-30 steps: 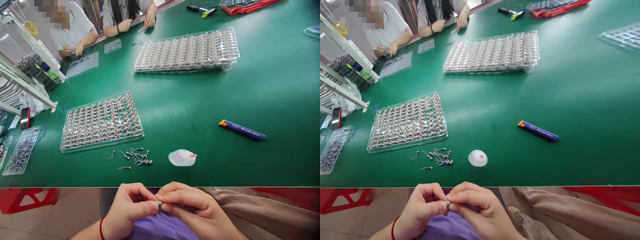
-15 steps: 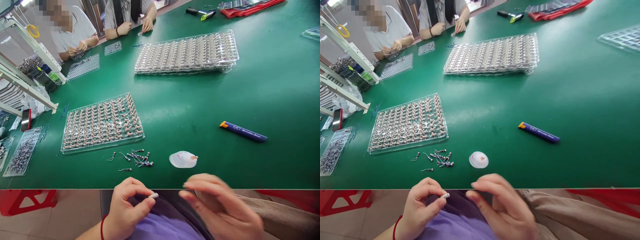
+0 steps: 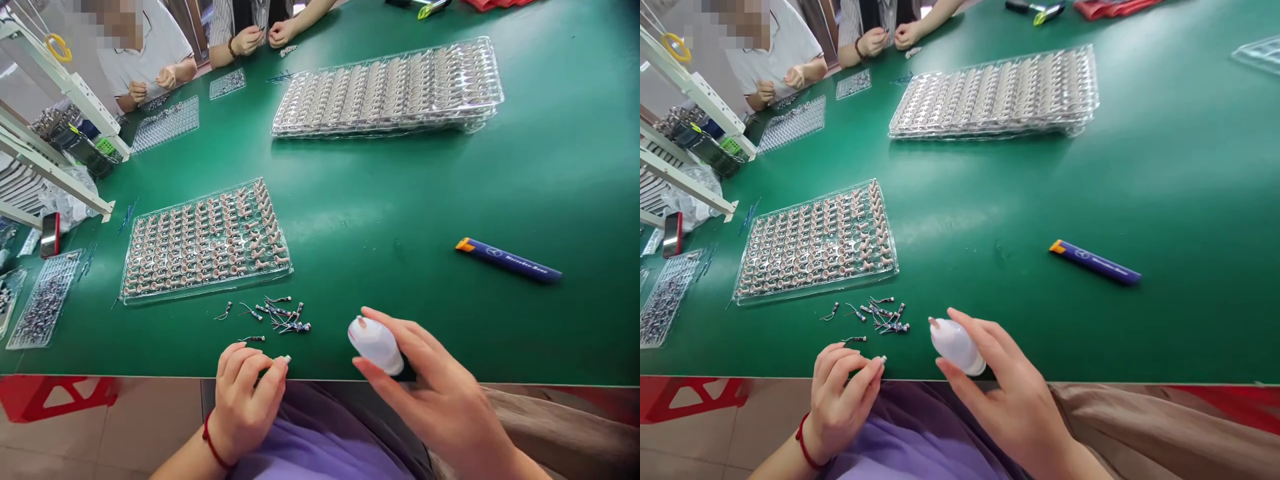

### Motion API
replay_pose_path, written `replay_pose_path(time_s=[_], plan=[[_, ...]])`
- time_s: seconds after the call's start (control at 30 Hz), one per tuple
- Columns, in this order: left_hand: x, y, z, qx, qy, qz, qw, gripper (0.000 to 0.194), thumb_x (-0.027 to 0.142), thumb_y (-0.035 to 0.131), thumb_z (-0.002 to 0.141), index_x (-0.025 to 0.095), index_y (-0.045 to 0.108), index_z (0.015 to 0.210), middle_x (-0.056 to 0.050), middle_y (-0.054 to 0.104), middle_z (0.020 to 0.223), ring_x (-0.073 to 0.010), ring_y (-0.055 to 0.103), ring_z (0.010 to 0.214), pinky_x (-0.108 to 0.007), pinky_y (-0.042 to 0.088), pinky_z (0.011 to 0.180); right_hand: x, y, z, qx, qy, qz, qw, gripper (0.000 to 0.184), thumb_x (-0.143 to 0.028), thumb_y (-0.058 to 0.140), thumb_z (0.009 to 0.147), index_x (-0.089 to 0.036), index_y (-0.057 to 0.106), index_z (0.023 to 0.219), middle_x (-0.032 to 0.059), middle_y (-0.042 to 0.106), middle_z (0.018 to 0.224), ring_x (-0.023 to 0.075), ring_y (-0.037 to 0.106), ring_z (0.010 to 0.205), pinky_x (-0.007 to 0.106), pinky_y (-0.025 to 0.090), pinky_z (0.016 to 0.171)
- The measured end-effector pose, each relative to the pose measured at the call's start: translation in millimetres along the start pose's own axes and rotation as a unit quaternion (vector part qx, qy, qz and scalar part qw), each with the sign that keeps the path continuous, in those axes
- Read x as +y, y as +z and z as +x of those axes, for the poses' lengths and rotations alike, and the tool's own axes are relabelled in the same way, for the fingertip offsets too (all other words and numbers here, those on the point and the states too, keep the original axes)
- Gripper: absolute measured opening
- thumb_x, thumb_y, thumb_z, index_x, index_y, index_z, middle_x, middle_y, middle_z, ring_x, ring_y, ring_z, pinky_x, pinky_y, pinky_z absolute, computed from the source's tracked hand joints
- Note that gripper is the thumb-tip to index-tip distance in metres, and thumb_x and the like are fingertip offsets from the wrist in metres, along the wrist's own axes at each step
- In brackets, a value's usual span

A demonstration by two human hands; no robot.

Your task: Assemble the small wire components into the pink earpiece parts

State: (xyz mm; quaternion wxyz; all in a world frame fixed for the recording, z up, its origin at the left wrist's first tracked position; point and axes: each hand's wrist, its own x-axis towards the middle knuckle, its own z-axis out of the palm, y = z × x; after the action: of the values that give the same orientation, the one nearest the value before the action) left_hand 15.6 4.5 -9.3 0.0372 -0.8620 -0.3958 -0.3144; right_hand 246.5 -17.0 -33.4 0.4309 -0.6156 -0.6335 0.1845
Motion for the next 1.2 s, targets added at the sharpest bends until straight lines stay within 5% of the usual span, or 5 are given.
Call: replay_pose_path(time_s=[0.17, 0.3, 1.2], plan=[[3, -0.2, -1, -0.021, -0.021, 0.017, 0.999, 0.019, 0.006, 0.066, 0.082, 0.02, 0.067, 0.096, 0.0, 0.068, 0.074, -0.0141, 0.063, 0.072, -0.036, 0.051, 0.085, -4, 0, -24, -0.035, -0.024, 0.032, 0.999, 0.037, -0.033, 0.062, 0.085, -0.024, 0.054, 0.12, 0.0045, 0.073, 0.092, 0.0174, 0.071, 0.068, 0.023, 0.057, 0.06], [6, -1.4, 2, -0.026, -0.025, 0.019, 0.999, 0.018, 0.006, 0.067, 0.082, 0.019, 0.067, 0.094, 0.0, 0.068, 0.074, -0.0147, 0.063, 0.072, -0.036, 0.05, 0.085, -1, 0, -34, -0.046, -0.06, 0.066, 0.995, 0.036, -0.028, 0.065, 0.083, -0.026, 0.057, 0.118, 0.0058, 0.072, 0.093, 0.0195, 0.069, 0.071, 0.027, 0.057, 0.062], [7, -0.8, 4, -0.023, -0.035, 0.015, 0.999, 0.018, 0.006, 0.068, 0.081, 0.02, 0.068, 0.091, 0.0, 0.067, 0.072, -0.0152, 0.061, 0.073, -0.036, 0.049, 0.085, 2, -1, -39, -0.08, -0.038, 0.127, 0.988, 0.048, -0.027, 0.066, 0.08, -0.035, 0.053, 0.125, 0.0028, 0.067, 0.082, 0.0202, 0.061, 0.057, 0.032, 0.051, 0.051]])
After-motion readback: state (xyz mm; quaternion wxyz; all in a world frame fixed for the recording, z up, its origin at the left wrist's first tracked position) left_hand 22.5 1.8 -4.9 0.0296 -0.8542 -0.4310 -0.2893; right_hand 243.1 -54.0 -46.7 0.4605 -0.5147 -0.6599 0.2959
